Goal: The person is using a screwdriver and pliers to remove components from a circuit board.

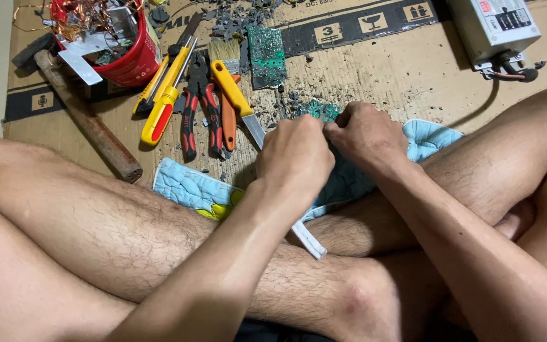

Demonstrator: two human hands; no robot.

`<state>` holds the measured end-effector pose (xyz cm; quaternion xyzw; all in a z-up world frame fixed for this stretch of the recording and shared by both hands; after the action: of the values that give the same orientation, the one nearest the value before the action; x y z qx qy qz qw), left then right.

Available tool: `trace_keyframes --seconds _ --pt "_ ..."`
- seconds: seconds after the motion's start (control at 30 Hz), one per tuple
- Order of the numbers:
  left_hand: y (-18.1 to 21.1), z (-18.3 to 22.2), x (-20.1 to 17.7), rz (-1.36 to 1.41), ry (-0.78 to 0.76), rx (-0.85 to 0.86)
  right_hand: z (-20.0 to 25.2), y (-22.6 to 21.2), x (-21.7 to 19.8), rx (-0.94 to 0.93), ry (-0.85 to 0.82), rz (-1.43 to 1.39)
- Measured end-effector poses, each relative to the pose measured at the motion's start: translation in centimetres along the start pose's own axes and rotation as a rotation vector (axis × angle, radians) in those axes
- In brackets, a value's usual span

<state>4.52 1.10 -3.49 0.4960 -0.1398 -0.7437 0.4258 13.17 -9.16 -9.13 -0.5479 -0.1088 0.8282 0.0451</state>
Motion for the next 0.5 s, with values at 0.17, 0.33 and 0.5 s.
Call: trace_keyframes --seconds 0.17,0.33,0.5 --pt "0.5 -0.8 0.2 -0.106 0.001 0.023 -1.2 0.2 0.6 -0.011 -0.019 0.033" --pt "0.4 -0.6 0.3 0.083 0.005 -0.066 -0.5 -0.3 -0.1 0.007 -0.059 0.074" --pt "-1.4 0.0 0.8 0.622 0.108 -0.273 0.2 -0.4 -0.8 0.026 -0.064 -0.048"
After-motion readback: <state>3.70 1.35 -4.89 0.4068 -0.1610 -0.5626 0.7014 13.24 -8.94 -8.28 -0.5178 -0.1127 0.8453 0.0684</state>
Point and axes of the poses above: each hand's wrist, its own z-axis away from the middle knuckle, its own x-axis out of the palm, y = z × x, the point moved 6 cm from there along -z, towards the middle knuckle, and after that the axes turned 7 degrees about z, right-handed, at the moved point
